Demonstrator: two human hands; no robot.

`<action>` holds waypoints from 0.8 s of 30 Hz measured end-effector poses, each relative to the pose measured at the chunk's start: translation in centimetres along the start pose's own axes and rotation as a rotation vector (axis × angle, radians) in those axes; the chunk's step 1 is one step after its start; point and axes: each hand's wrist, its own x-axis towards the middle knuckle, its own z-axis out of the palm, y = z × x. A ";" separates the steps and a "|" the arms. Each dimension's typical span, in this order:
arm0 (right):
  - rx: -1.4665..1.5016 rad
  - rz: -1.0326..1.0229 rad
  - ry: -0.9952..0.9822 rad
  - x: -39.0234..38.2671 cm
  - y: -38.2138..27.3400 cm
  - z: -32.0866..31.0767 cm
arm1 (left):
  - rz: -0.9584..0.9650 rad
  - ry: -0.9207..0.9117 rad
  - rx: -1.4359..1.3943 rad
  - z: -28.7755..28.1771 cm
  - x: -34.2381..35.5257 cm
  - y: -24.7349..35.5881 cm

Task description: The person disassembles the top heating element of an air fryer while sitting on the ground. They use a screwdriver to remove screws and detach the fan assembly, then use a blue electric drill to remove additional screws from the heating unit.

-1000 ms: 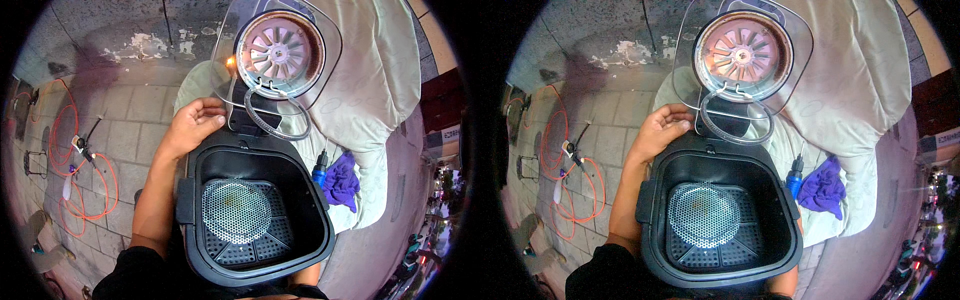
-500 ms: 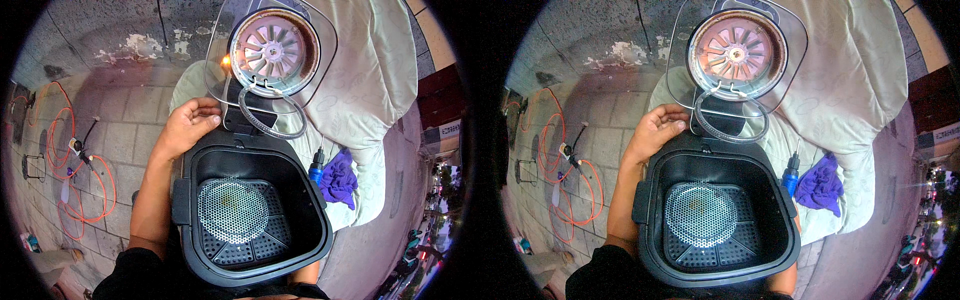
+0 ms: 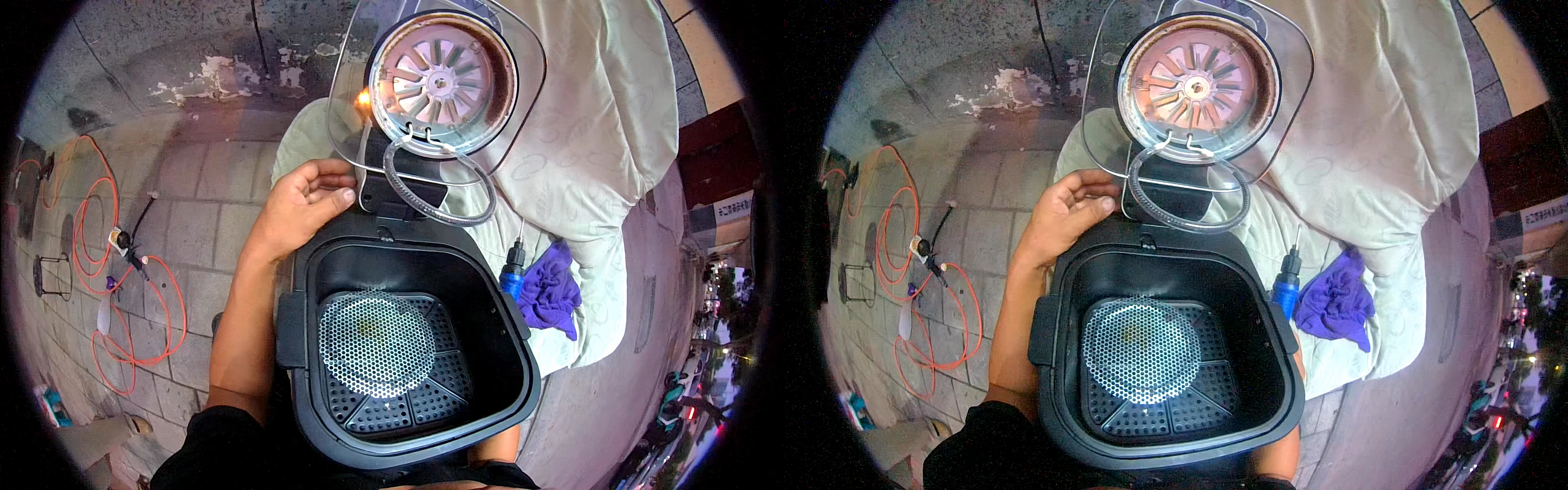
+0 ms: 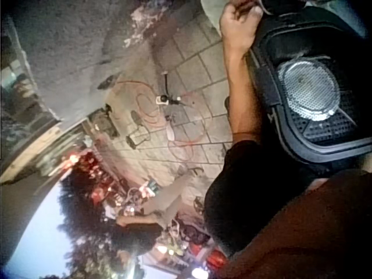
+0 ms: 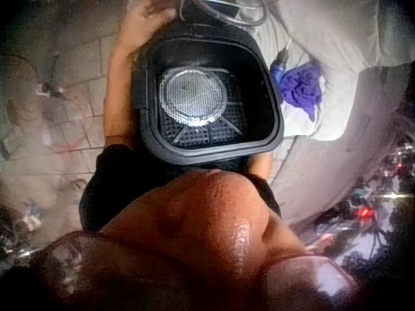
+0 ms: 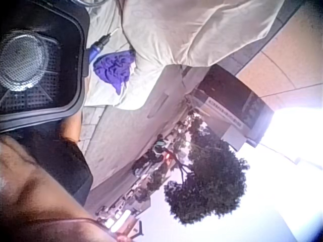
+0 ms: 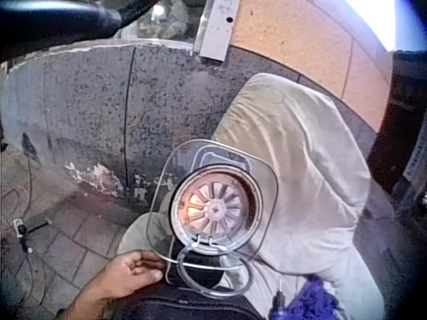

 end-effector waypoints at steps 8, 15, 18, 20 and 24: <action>0.017 -0.006 -0.013 0.0 0.3 0.0 | 0.013 0.004 0.011 -0.4 0.2 -0.6; 0.039 -0.018 -0.048 1.3 0.2 0.1 | 0.023 -0.004 0.010 -0.5 0.2 -0.6; 0.039 -0.026 -0.059 1.7 -0.6 0.2 | 0.007 -0.029 0.010 -0.2 0.6 -0.6; 0.056 -0.031 -0.100 2.7 -0.2 0.0 | 0.026 -0.030 0.023 -0.3 0.4 -0.3; 0.074 -0.045 -0.212 4.7 0.0 -0.1 | 0.025 -0.059 0.042 -0.9 0.5 -0.5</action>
